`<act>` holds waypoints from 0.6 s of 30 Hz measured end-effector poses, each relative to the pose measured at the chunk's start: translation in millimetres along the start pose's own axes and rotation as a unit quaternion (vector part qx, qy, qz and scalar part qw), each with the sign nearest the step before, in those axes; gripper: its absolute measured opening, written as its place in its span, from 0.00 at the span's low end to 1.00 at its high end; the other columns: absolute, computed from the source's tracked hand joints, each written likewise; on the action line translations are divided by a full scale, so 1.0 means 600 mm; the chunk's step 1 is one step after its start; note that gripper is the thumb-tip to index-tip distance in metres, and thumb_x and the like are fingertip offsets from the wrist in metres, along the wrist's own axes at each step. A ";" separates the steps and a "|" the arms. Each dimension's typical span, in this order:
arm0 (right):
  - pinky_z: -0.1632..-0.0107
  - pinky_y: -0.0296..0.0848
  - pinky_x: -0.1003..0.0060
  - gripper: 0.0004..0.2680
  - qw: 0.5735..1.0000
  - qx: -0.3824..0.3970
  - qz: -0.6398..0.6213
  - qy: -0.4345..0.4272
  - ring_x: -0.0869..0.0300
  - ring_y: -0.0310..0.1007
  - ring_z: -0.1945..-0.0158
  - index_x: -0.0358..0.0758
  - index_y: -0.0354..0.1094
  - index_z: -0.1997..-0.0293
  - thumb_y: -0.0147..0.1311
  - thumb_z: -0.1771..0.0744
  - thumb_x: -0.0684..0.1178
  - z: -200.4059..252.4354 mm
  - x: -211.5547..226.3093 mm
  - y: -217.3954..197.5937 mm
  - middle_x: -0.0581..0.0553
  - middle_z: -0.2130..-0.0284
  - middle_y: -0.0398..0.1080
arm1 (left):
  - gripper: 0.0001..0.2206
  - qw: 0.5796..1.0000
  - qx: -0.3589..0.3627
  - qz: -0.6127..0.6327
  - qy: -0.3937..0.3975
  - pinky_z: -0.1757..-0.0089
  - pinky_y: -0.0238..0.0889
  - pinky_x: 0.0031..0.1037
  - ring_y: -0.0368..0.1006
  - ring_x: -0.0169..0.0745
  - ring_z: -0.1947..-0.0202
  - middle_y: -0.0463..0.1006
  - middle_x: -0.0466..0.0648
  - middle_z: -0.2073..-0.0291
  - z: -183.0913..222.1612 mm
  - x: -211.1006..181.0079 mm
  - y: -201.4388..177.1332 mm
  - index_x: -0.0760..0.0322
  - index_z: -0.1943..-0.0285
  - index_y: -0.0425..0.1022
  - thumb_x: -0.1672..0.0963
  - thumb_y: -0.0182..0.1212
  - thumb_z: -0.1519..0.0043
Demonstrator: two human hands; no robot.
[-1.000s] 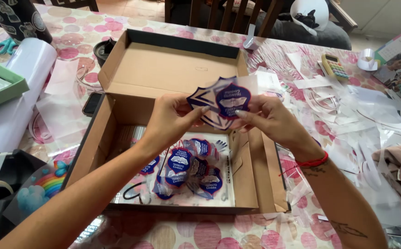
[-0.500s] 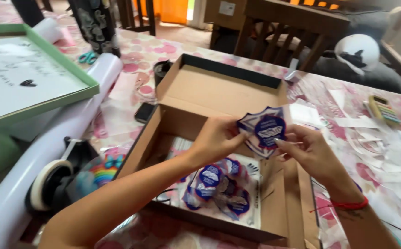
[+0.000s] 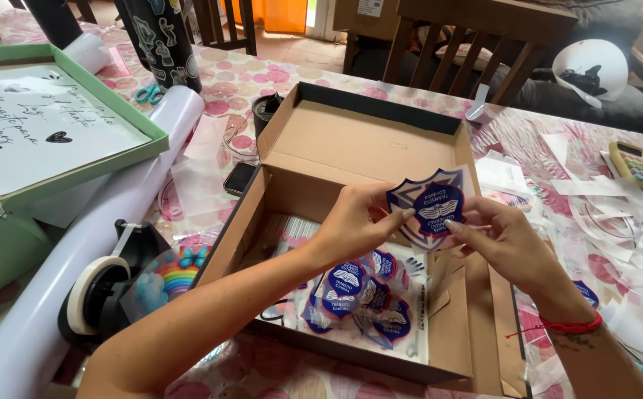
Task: The person organizes and packs various printed stickers and decals into a brown cardboard box, handling them one at a time and placing them on top of other items already in the box.
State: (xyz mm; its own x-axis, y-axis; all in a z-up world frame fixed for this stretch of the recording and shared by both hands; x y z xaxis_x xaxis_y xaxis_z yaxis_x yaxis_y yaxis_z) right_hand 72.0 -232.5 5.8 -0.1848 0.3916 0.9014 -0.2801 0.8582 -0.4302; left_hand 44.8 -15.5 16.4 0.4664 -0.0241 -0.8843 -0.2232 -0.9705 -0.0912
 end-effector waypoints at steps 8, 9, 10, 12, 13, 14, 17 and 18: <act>0.64 0.79 0.64 0.09 1.000 0.014 -0.008 0.017 0.54 0.86 0.63 0.34 0.73 0.50 0.58 0.35 0.40 0.006 -0.002 0.005 0.35 0.65 0.84 | 0.04 1.000 0.004 -0.015 0.003 0.65 0.73 0.19 0.77 0.25 0.67 0.84 0.43 0.67 -0.001 0.016 0.003 0.66 0.58 0.80 0.60 0.62 0.38; 0.63 0.80 0.64 0.09 1.000 0.018 -0.008 0.024 0.54 0.87 0.63 0.35 0.74 0.51 0.58 0.35 0.40 0.008 -0.001 0.007 0.34 0.65 0.85 | 0.04 1.000 0.007 -0.016 0.001 0.66 0.71 0.19 0.75 0.23 0.68 0.83 0.42 0.67 -0.001 0.017 0.003 0.66 0.57 0.80 0.61 0.62 0.38; 0.63 0.80 0.64 0.09 1.000 0.017 -0.008 0.024 0.54 0.87 0.63 0.35 0.74 0.51 0.58 0.35 0.40 0.008 -0.001 0.007 0.34 0.65 0.85 | 0.04 1.000 0.008 -0.016 0.001 0.66 0.71 0.19 0.75 0.23 0.68 0.83 0.42 0.67 -0.001 0.018 0.003 0.66 0.57 0.80 0.61 0.62 0.38; 0.63 0.79 0.65 0.09 0.999 0.027 -0.004 0.024 0.53 0.88 0.61 0.35 0.75 0.51 0.58 0.35 0.41 0.010 0.001 0.008 0.35 0.64 0.85 | 0.07 1.000 0.003 -0.007 -0.019 0.64 0.76 0.20 0.79 0.28 0.66 0.85 0.46 0.62 -0.002 0.022 0.003 0.68 0.53 0.81 0.61 0.63 0.39; 0.63 0.79 0.65 0.09 0.999 0.027 -0.005 0.024 0.53 0.88 0.61 0.35 0.75 0.51 0.58 0.35 0.41 0.011 -0.002 0.007 0.35 0.64 0.85 | 0.07 1.000 0.004 -0.008 -0.019 0.64 0.76 0.20 0.79 0.28 0.66 0.85 0.46 0.62 -0.002 0.022 0.003 0.68 0.53 0.81 0.61 0.63 0.39; 0.63 0.80 0.65 0.08 0.999 0.028 -0.013 0.027 0.52 0.88 0.61 0.34 0.74 0.52 0.58 0.35 0.40 0.012 -0.005 0.007 0.34 0.63 0.85 | 0.08 1.000 0.004 -0.015 -0.015 0.64 0.76 0.21 0.80 0.29 0.66 0.86 0.46 0.62 -0.003 0.022 0.003 0.68 0.53 0.81 0.61 0.64 0.40; 0.62 0.81 0.65 0.07 0.999 0.035 -0.027 0.024 0.52 0.88 0.61 0.33 0.74 0.54 0.58 0.35 0.39 0.015 -0.011 0.006 0.33 0.61 0.86 | 0.07 1.000 0.005 -0.020 -0.015 0.64 0.77 0.21 0.80 0.29 0.66 0.86 0.46 0.62 -0.004 0.025 0.004 0.67 0.54 0.81 0.61 0.64 0.40; 0.61 0.80 0.65 0.07 0.998 0.040 -0.032 0.019 0.52 0.88 0.60 0.34 0.74 0.54 0.58 0.35 0.40 0.016 -0.012 0.006 0.34 0.61 0.86 | 0.07 1.000 0.005 -0.017 -0.019 0.65 0.77 0.21 0.80 0.29 0.66 0.86 0.47 0.62 -0.004 0.027 0.004 0.68 0.55 0.81 0.61 0.65 0.40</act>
State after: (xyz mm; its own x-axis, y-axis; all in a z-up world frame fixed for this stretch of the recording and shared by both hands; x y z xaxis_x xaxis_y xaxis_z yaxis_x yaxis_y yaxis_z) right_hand 63.3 -235.1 -2.6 -0.1281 0.3506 0.9277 -0.3653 0.8530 -0.3728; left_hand 53.9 -18.7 3.0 0.4415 0.0180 -0.8971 -0.2165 -0.9681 -0.1260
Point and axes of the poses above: each hand's wrist, its own z-axis away from the middle knuckle, its own y-axis out of the palm, x = y × z, the point moved 6 cm from there along -z, towards the middle knuckle
